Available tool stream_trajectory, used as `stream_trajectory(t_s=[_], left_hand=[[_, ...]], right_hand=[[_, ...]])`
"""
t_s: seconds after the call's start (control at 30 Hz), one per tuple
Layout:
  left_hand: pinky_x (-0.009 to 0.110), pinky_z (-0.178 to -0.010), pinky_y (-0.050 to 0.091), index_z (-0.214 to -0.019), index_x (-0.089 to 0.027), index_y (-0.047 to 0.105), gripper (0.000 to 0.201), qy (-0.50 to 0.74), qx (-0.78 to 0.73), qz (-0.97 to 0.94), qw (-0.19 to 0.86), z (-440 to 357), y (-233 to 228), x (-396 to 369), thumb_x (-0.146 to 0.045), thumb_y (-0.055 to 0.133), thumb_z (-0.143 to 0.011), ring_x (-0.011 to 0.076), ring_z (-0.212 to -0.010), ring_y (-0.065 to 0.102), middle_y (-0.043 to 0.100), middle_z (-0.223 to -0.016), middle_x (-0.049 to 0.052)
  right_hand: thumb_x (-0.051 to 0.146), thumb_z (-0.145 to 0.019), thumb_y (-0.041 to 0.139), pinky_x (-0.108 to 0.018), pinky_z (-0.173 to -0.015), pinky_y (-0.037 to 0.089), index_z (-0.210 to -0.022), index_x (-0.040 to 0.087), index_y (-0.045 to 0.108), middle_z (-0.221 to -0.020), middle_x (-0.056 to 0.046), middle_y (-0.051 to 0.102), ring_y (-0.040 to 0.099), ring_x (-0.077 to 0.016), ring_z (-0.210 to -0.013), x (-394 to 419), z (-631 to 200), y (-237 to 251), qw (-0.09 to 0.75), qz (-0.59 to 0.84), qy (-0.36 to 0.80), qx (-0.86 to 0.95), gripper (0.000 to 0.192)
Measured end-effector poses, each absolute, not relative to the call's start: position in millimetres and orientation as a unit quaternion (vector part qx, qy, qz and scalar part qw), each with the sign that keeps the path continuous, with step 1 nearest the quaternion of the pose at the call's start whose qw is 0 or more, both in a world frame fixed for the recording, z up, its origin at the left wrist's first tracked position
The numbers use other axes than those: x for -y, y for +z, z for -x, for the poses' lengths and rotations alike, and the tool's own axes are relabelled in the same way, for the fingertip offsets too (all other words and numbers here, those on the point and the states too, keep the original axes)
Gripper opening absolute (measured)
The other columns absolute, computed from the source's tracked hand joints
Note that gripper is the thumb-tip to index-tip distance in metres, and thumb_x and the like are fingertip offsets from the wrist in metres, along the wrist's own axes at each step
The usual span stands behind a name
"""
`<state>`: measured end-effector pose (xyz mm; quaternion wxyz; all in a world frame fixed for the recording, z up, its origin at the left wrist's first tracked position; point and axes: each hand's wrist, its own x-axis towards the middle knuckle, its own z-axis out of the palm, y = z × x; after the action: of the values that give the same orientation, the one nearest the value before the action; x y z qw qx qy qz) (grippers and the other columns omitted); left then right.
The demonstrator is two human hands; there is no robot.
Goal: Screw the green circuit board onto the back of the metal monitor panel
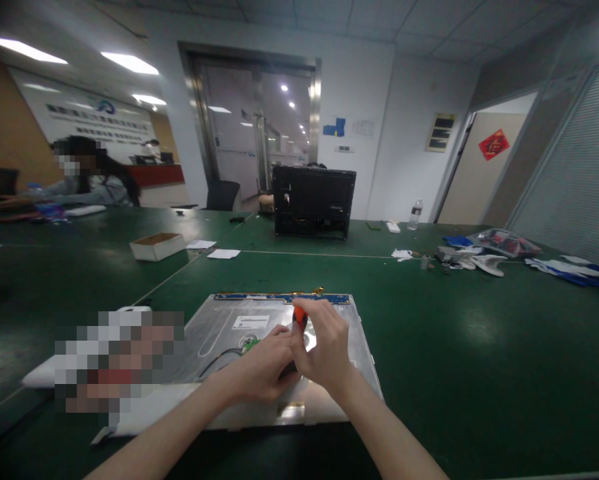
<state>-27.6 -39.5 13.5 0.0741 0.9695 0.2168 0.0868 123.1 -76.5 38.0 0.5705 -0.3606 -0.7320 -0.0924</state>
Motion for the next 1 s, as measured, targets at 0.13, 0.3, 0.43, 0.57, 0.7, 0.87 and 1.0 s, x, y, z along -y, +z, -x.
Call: stream_trajectory(t_s=[0.13, 0.3, 0.43, 0.57, 0.7, 0.87, 1.0], left_hand=[[0.039, -0.087, 0.035, -0.082, -0.020, 0.054, 0.008, 0.089, -0.213, -0.970, 0.070, 27.9, 12.7, 39.3, -0.017, 0.057, -0.074, 0.0241, -0.087, 0.054, 0.061, -0.088, 0.005], [0.039, -0.089, 0.034, -0.082, -0.020, 0.055, 0.007, 0.088, -0.216, -0.970, 0.074, 28.0, 12.8, 39.3, -0.018, 0.056, -0.075, 0.0237, -0.088, 0.054, 0.062, -0.090, 0.004], [0.038, -0.088, 0.034, -0.082, -0.020, 0.055, 0.006, 0.088, -0.214, -0.970, 0.077, 27.4, 12.9, 39.2, -0.017, 0.055, -0.076, 0.0228, -0.087, 0.054, 0.062, -0.090, 0.004], [0.038, -0.087, 0.034, -0.083, -0.020, 0.055, 0.008, 0.094, -0.215, -0.969, 0.078, 27.6, 11.1, 38.5, -0.017, 0.055, -0.076, 0.0229, -0.086, 0.054, 0.061, -0.089, 0.004], [0.039, -0.087, 0.034, -0.084, -0.020, 0.055, 0.009, 0.097, -0.220, -0.968, 0.077, 28.2, 9.9, 38.3, -0.017, 0.055, -0.076, 0.0234, -0.086, 0.054, 0.061, -0.088, 0.005], [0.039, -0.087, 0.035, -0.081, -0.020, 0.055, 0.005, 0.089, -0.227, -0.967, 0.072, 28.2, 12.0, 39.0, -0.017, 0.056, -0.076, 0.0236, -0.086, 0.054, 0.061, -0.087, 0.005], [0.039, -0.090, 0.035, -0.081, -0.019, 0.056, 0.006, 0.084, -0.222, -0.969, 0.072, 27.5, 12.6, 38.8, -0.016, 0.057, -0.076, 0.0233, -0.088, 0.055, 0.063, -0.088, 0.004]], right_hand=[[0.019, -0.081, 0.055, -0.034, -0.067, 0.051, -0.104, 0.021, 0.054, -0.085, -0.005, 0.064, 0.061, -0.0193, -0.075, 74.9, -122.3, 36.5, 0.572, 0.366, -0.104, 0.727, 0.023], [0.018, -0.081, 0.057, -0.034, -0.068, 0.052, -0.109, 0.022, 0.048, -0.087, -0.005, 0.063, 0.061, -0.0180, -0.074, 73.4, -121.2, 32.7, 0.590, 0.371, -0.091, 0.711, 0.030], [0.017, -0.081, 0.055, -0.035, -0.070, 0.052, -0.109, 0.022, 0.048, -0.088, -0.005, 0.062, 0.061, -0.0188, -0.077, 74.8, -121.5, 33.3, 0.582, 0.366, -0.090, 0.720, 0.030], [0.015, -0.081, 0.053, -0.036, -0.074, 0.051, -0.110, 0.021, 0.049, -0.093, -0.007, 0.060, 0.060, -0.0205, -0.085, 76.0, -122.3, 35.6, 0.576, 0.357, -0.097, 0.729, 0.030], [0.014, -0.081, 0.050, -0.036, -0.074, 0.050, -0.114, 0.021, 0.050, -0.099, -0.009, 0.060, 0.059, -0.0215, -0.089, 75.9, -122.9, 35.4, 0.566, 0.363, -0.094, 0.734, 0.034], [0.022, -0.082, 0.057, -0.033, -0.067, 0.050, -0.110, 0.021, 0.050, -0.088, -0.006, 0.062, 0.060, -0.0198, -0.078, 72.6, -122.6, 32.3, 0.576, 0.366, -0.111, 0.722, 0.029], [0.023, -0.081, 0.059, -0.033, -0.067, 0.051, -0.109, 0.021, 0.048, -0.084, -0.004, 0.063, 0.061, -0.0185, -0.074, 71.8, -123.3, 31.7, 0.583, 0.378, -0.090, 0.714, 0.030]])
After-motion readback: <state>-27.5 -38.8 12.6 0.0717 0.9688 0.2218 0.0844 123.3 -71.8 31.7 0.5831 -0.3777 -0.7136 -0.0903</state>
